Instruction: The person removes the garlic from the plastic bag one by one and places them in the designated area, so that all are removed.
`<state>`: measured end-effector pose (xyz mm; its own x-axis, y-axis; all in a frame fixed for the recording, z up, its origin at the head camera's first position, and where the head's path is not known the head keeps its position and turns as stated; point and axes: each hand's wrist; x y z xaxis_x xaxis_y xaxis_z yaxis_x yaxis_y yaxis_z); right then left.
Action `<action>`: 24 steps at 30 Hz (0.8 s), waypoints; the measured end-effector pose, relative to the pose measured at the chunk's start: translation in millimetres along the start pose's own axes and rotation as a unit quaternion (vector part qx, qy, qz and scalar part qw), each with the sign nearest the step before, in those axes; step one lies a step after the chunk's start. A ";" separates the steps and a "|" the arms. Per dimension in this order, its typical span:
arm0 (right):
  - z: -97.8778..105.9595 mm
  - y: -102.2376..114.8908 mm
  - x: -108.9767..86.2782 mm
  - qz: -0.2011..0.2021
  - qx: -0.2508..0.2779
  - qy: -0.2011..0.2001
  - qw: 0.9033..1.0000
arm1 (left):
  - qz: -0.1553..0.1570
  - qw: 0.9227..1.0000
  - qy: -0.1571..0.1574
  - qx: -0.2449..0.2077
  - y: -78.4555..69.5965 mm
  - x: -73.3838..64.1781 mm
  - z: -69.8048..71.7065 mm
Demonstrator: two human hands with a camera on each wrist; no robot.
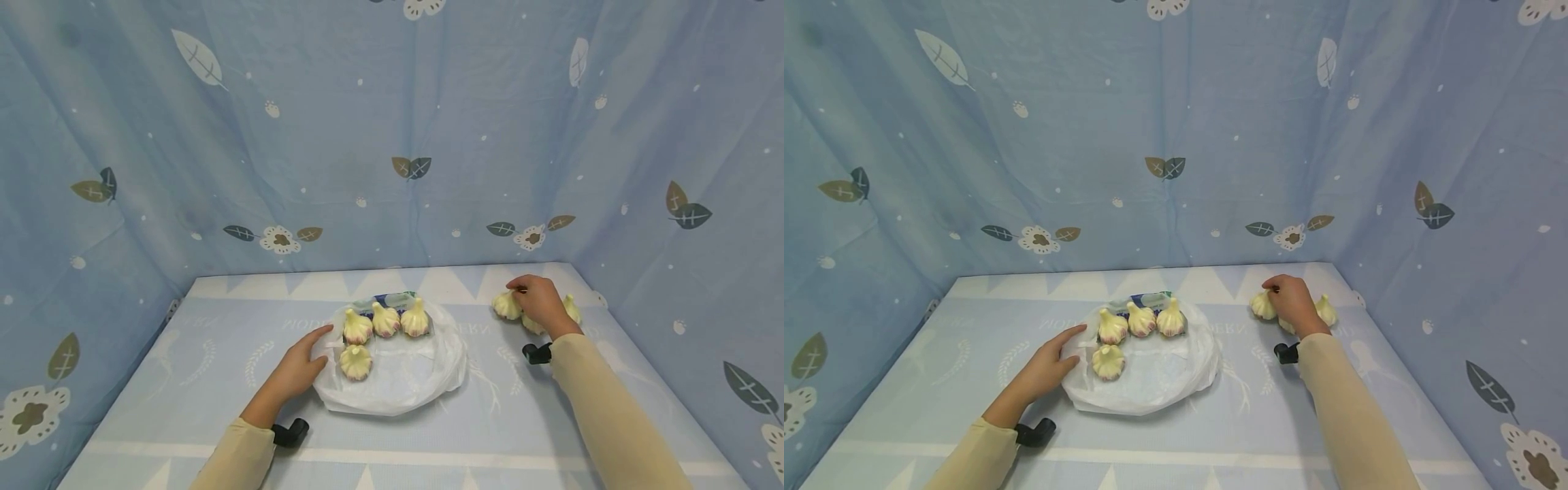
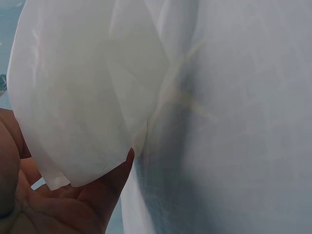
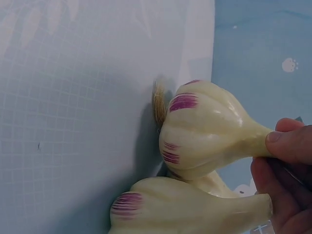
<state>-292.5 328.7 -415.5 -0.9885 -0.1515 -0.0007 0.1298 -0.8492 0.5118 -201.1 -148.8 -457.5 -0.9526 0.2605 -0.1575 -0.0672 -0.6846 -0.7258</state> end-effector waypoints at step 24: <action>13.0 15.9 1.8 0.013 -0.059 0.029 0.998 | -0.001 1.000 0.003 -0.003 -0.6 1.1 1.5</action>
<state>-293.2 321.4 -396.2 -0.9789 -0.2003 -0.0407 0.1666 -0.8975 0.4084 -202.5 -149.1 -456.2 -0.9504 0.2665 -0.1604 -0.0674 -0.6798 -0.7302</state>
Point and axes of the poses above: each hand's wrist, its own x-axis towards the middle knuckle, its own z-axis out of the back of the hand, y = z × x, and after that the axes turned 9 degrees about y, right-handed
